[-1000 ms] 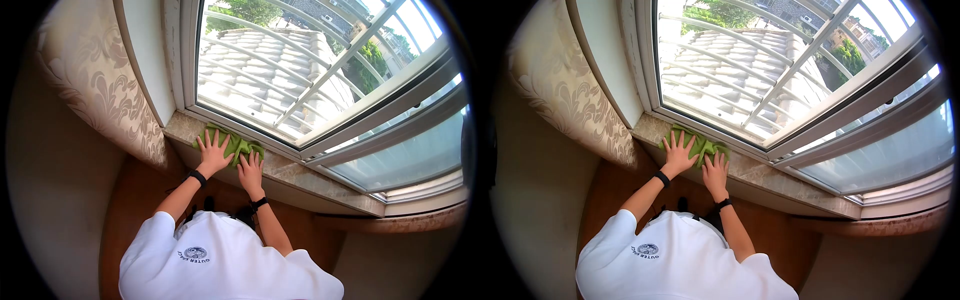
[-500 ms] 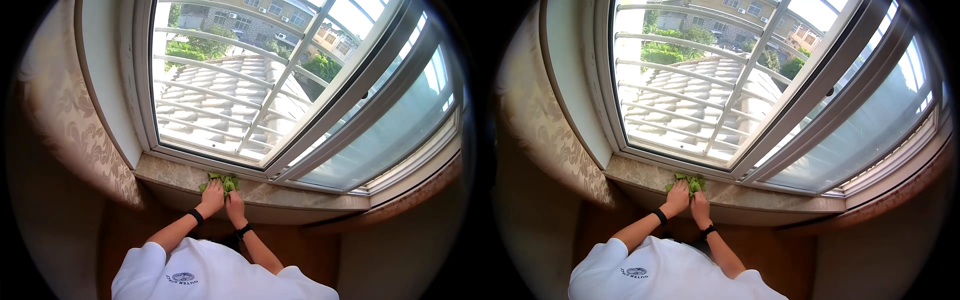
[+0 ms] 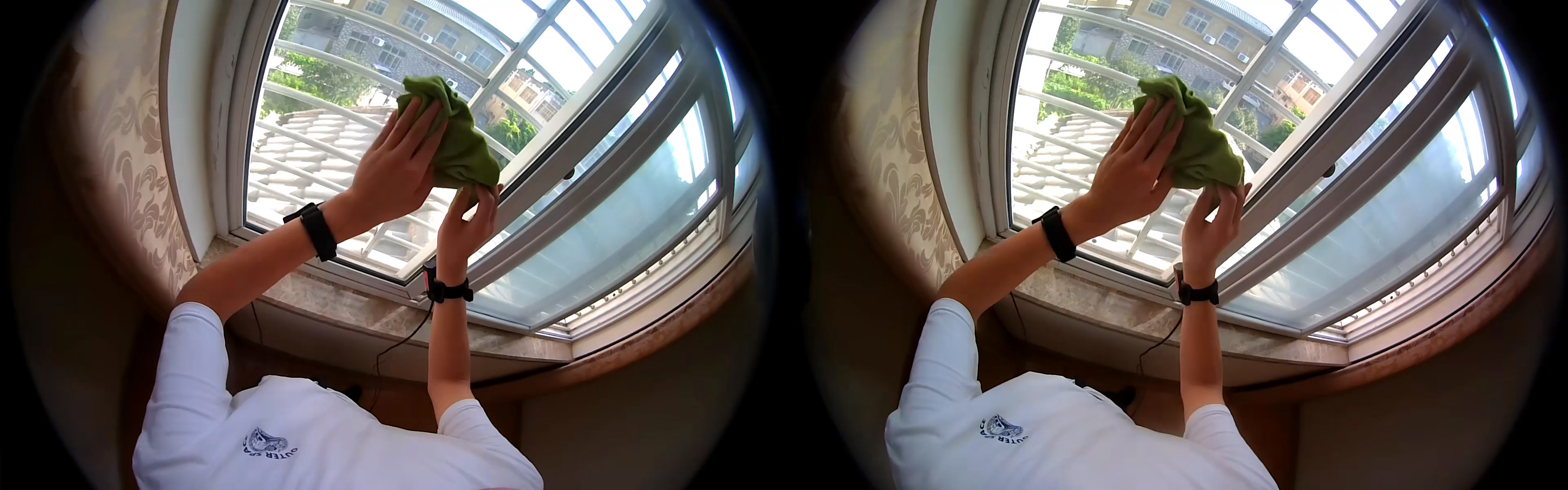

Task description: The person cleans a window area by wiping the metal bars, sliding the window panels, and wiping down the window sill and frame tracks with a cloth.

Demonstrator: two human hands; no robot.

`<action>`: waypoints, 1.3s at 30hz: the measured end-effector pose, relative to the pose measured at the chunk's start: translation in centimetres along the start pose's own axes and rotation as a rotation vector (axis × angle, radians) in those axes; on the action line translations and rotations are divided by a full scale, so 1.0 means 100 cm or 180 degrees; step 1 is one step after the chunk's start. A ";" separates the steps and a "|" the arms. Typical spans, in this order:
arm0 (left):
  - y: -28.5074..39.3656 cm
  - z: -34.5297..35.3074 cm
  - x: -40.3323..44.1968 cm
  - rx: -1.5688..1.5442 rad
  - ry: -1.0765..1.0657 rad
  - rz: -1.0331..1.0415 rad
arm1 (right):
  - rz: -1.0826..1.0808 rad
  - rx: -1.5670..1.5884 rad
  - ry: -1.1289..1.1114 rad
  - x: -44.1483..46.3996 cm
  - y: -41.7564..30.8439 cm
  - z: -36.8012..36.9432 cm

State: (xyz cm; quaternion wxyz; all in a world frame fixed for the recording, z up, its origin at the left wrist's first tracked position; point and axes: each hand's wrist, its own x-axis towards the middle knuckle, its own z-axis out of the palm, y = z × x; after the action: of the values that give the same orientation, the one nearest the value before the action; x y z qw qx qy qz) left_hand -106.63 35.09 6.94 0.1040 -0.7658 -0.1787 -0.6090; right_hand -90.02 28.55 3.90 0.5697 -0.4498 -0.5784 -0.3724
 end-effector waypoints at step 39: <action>-0.130 -0.010 -0.061 0.1075 -0.0065 0.0325 | -0.1716 -0.0678 -0.1527 0.065 0.010 0.036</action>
State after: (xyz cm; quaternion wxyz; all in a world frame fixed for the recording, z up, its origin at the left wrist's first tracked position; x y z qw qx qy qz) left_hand -113.97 45.73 0.50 0.2601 -0.7516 -0.2403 -0.5564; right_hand -89.92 32.87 10.06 0.2495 -0.4125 -0.7511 -0.4511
